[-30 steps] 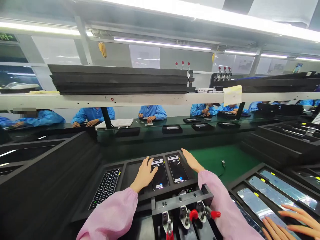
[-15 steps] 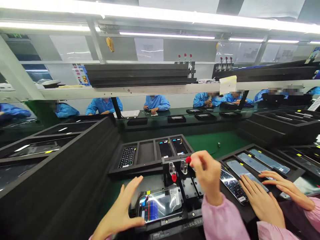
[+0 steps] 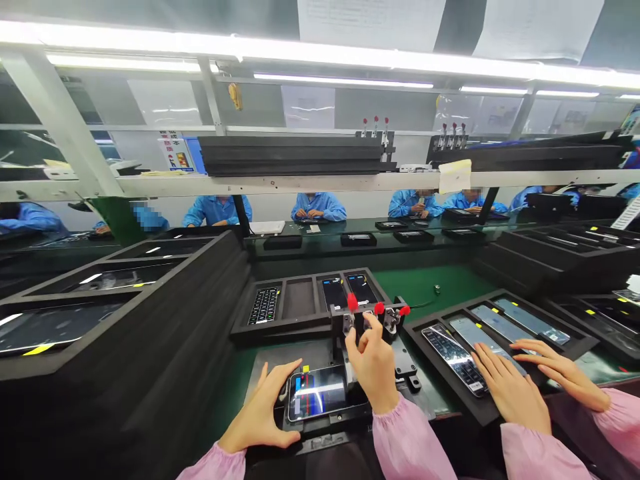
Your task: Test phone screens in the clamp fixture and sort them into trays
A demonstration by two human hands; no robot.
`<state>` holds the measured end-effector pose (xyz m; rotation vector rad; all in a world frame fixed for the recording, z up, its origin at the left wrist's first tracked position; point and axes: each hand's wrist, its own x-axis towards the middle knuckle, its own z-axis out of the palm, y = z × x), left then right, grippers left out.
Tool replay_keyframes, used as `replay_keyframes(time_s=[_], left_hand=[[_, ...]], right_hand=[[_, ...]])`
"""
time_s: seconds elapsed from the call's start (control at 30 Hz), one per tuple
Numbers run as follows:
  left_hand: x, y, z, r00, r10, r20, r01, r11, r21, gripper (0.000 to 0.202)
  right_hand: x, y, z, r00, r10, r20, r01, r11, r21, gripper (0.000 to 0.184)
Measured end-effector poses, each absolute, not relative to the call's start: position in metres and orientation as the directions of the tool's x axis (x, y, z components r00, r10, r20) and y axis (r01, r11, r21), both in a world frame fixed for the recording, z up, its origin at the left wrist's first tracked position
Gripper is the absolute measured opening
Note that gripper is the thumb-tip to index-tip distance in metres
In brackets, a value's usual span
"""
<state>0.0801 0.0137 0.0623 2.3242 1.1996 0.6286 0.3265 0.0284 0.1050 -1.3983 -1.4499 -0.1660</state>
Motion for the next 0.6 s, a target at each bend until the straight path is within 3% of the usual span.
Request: replay_keyframes(time_s=[0.17,0.3,0.43,0.5,0.6], left_hand=[[0.101,0.015,0.057,0.533,0.818,0.218,0.620,-0.553,0.557,0.093],[0.119,0.017,0.055,0.550,0.809,0.208,0.603,-0.557,0.571,0.090],[0.121,0.018,0.053,0.553,0.809,0.197,0.599,-0.551,0.581,0.087],[0.118,0.018,0.052,0.558,0.809,0.186,0.594,-0.546,0.591,0.083],[0.116,0.020,0.050,0.570,0.801,0.182,0.590,-0.554,0.588,0.080]], right_hand=[[0.347,0.030,0.150,0.265,0.448,0.854,0.829,0.347,-0.439,0.030],[0.360,0.038,0.166,0.114,0.541,0.833,0.842,0.393,-0.370,0.014],[0.364,0.018,0.141,0.115,0.491,0.863,0.839,0.418,-0.350,0.009],[0.363,0.002,0.115,0.083,0.498,0.863,0.858,0.405,-0.317,0.019],[0.358,-0.015,0.080,-0.029,0.663,0.748,0.918,0.314,-0.242,0.050]])
